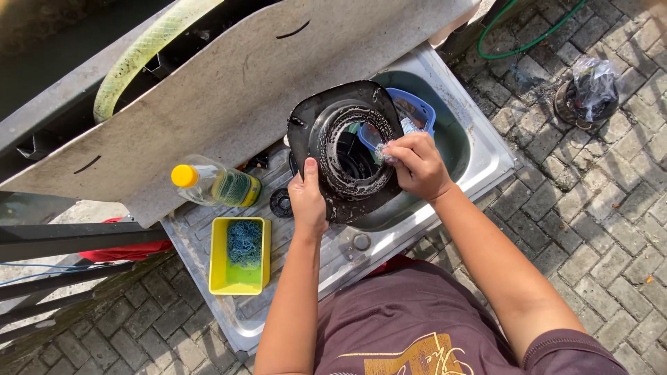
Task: Scrubbing a black metal stove burner support with a steel wool pad and dish soap at an outdoor sink.
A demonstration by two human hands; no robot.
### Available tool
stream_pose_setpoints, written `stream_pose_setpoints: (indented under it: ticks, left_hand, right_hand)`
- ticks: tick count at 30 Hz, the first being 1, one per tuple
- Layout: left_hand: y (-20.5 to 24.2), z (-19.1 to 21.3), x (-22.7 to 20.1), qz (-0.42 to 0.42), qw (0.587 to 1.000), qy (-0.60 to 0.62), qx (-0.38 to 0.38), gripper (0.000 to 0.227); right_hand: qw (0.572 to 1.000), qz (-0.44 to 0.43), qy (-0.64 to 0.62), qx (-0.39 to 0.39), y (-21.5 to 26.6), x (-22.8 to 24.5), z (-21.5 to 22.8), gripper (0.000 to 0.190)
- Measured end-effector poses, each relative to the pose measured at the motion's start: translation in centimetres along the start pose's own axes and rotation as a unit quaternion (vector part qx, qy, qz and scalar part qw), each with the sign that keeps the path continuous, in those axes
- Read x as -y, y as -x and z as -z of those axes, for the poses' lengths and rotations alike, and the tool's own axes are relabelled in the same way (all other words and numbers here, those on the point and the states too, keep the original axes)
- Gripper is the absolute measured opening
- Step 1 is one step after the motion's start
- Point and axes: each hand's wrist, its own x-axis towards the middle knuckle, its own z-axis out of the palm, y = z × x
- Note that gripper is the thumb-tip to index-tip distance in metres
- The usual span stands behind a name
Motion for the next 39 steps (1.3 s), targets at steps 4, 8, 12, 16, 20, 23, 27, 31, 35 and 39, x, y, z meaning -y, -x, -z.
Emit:
stream_pose_setpoints:
  ticks: [4, 8, 12, 16, 20, 23, 27, 31, 35, 39]
  left_hand:
    - [-0.2, -0.2, 0.3, 0.013, 1.000, 0.008, -0.002, 0.037]
    - [0.1, 0.7, 3.5, -0.011, 0.991, -0.130, 0.034, 0.041]
    - [-0.2, -3.0, -1.6, -0.029, 0.993, -0.104, 0.051, 0.042]
    - [-1.0, -2.3, -1.6, -0.059, 0.990, -0.106, 0.076, 0.050]
    - [-2.1, 0.6, 2.8, -0.085, 0.949, -0.297, 0.065, 0.065]
    - [-0.8, -3.2, -2.6, -0.114, 0.968, -0.197, 0.111, 0.069]
    - [-2.9, 0.7, 1.9, -0.053, 0.962, -0.261, 0.065, 0.077]
    - [-1.9, -2.2, -2.5, -0.046, 0.978, -0.187, 0.084, 0.079]
    - [-2.3, -0.7, -1.0, 0.018, 0.999, -0.013, 0.031, 0.058]
    - [-2.8, 1.3, 2.6, -0.091, 0.982, -0.155, -0.061, 0.044]
  right_hand:
    - [0.998, -0.059, 0.014, -0.028, -1.6, 0.1, -2.6, 0.023]
    - [0.932, -0.321, 0.010, -0.171, -5.3, 2.4, -4.6, 0.011]
    - [0.982, -0.157, -0.045, -0.096, -7.4, 7.4, -3.1, 0.019]
    - [0.993, -0.019, -0.115, 0.009, -8.6, 5.5, -3.0, 0.024]
    - [0.984, -0.162, -0.059, -0.054, -11.3, 3.2, -3.7, 0.013]
    - [0.983, -0.179, -0.047, -0.014, -11.5, 5.4, -4.2, 0.017]
    - [0.996, -0.091, -0.008, -0.025, -11.6, 5.7, -5.2, 0.023]
    - [0.981, -0.181, 0.059, -0.046, -9.3, 8.4, -5.9, 0.023]
    - [0.996, -0.070, 0.032, 0.054, -4.1, 10.9, -4.9, 0.041]
    - [0.990, -0.098, -0.065, 0.074, 2.4, 8.8, -2.7, 0.037]
